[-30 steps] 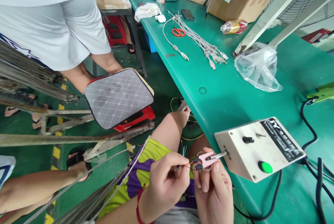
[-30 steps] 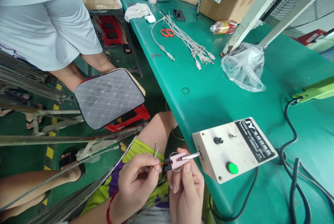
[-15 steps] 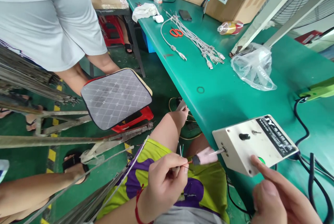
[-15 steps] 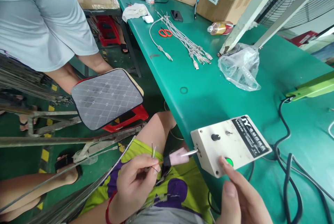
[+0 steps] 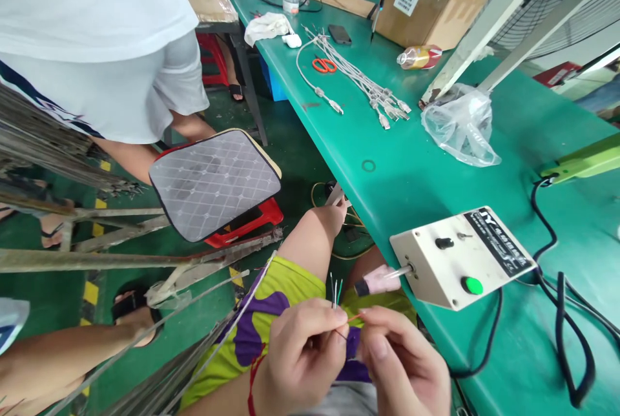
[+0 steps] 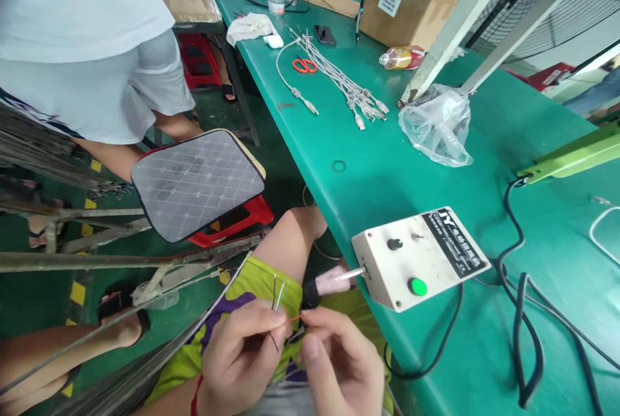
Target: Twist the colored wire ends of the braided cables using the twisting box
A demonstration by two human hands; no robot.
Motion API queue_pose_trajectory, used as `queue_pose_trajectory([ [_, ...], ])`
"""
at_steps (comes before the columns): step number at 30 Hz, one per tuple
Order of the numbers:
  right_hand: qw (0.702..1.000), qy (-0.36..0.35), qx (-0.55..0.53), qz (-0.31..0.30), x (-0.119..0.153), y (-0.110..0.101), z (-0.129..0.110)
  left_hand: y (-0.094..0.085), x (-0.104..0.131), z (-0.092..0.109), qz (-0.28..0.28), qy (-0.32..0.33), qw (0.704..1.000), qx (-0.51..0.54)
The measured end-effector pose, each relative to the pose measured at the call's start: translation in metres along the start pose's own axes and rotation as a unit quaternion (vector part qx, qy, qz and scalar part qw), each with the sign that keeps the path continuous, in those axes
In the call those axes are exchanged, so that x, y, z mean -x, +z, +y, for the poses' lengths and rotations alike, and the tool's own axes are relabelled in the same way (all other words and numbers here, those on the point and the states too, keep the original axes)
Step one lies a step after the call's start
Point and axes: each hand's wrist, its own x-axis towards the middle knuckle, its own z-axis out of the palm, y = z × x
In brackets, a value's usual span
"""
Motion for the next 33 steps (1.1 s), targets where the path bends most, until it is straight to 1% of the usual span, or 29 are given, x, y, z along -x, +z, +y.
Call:
queue_pose_trajectory([
  [1, 0.998, 0.031, -0.043, -0.042, -0.002, 0.002, 0.007, 0.0, -0.001, 0.001, -0.01, 0.014, 1.0, -0.006],
  [3, 0.989, 0.066, -0.096, -0.093, -0.008, 0.001, 0.017, 0.0, -0.004, 0.003, -0.023, 0.033, 0.999, -0.019],
  [5, 0.982, 0.091, -0.123, -0.112, -0.012, -0.003, 0.022, 0.001, -0.008, 0.003, -0.03, 0.037, 0.999, -0.021],
  [7, 0.977, 0.113, -0.138, -0.117, -0.014, -0.005, 0.022, 0.001, -0.012, 0.003, -0.029, 0.042, 0.999, -0.01],
  [10, 0.976, 0.123, -0.135, -0.116, -0.015, -0.003, 0.018, -0.001, -0.017, 0.002, -0.043, 0.043, 0.998, 0.017],
  [12, 0.981, 0.121, -0.117, -0.101, -0.017, -0.001, 0.016, -0.003, -0.018, 0.002, -0.06, 0.029, 0.998, 0.023],
  [14, 0.988, 0.108, -0.088, -0.063, -0.021, 0.002, 0.017, -0.003, -0.017, 0.001, -0.066, 0.009, 0.998, 0.021],
  [17, 0.994, 0.088, -0.071, 0.008, -0.029, 0.008, 0.018, -0.004, -0.014, -0.001, -0.045, -0.023, 0.999, 0.017],
  [18, 0.993, 0.085, -0.08, 0.021, -0.032, 0.01, 0.018, -0.004, -0.013, -0.002, -0.037, -0.036, 0.999, 0.016],
  [20, 0.99, 0.084, -0.106, 0.027, -0.037, 0.016, 0.017, -0.004, -0.012, -0.004, -0.024, -0.056, 0.998, 0.014],
  [22, 0.986, 0.087, -0.136, 0.028, -0.04, 0.021, 0.015, -0.004, -0.011, -0.006, -0.011, -0.065, 0.998, 0.005],
  [26, 0.972, 0.101, -0.204, 0.06, -0.042, 0.023, 0.017, -0.001, -0.008, -0.011, 0.003, -0.073, 0.997, -0.013],
  [28, 0.96, 0.117, -0.249, 0.047, -0.042, 0.024, 0.021, 0.0, -0.009, -0.013, 0.001, -0.076, 0.997, -0.018],
  [31, 0.933, 0.148, -0.329, 0.003, -0.043, 0.029, 0.024, 0.002, -0.012, -0.013, -0.003, -0.074, 0.997, -0.022],
  [33, 0.915, 0.157, -0.37, -0.024, -0.044, 0.032, 0.025, 0.003, -0.014, -0.012, -0.005, -0.068, 0.997, -0.025],
])
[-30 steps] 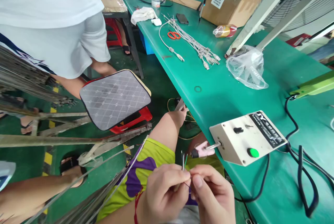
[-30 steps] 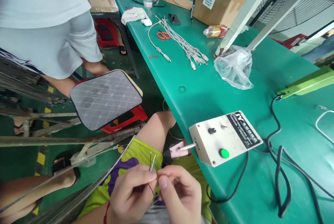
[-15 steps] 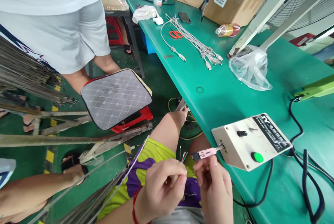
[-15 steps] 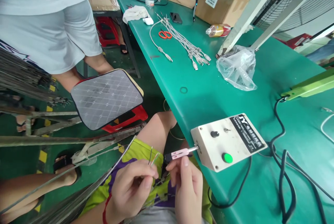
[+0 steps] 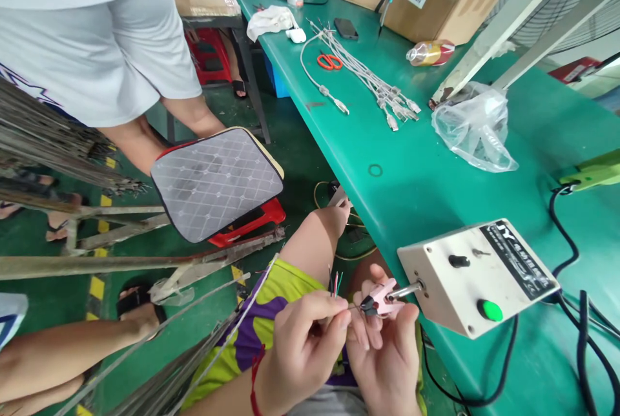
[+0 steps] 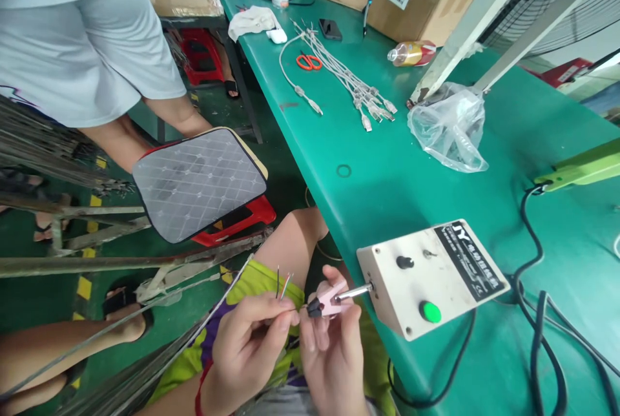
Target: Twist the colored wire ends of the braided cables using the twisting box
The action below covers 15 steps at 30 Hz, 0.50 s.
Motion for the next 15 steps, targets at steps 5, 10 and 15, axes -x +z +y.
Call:
queue_pose_trajectory([
  [5, 0.999, -0.003, -0.03, -0.038, -0.0067, 0.0047, -0.0009, 0.0009, -0.003, 0.0005, 0.004, 0.021, 1.0, -0.017],
  [10, 1.0, -0.004, -0.004, -0.016, -0.0073, 0.0046, 0.0003, 0.0024, -0.002, -0.0002, 0.002, 0.028, 0.999, -0.025],
  [15, 1.0, -0.01, 0.015, 0.001, -0.0046, 0.0026, 0.0015, 0.0043, -0.0019, -0.0012, 0.001, 0.03, 0.999, -0.024],
])
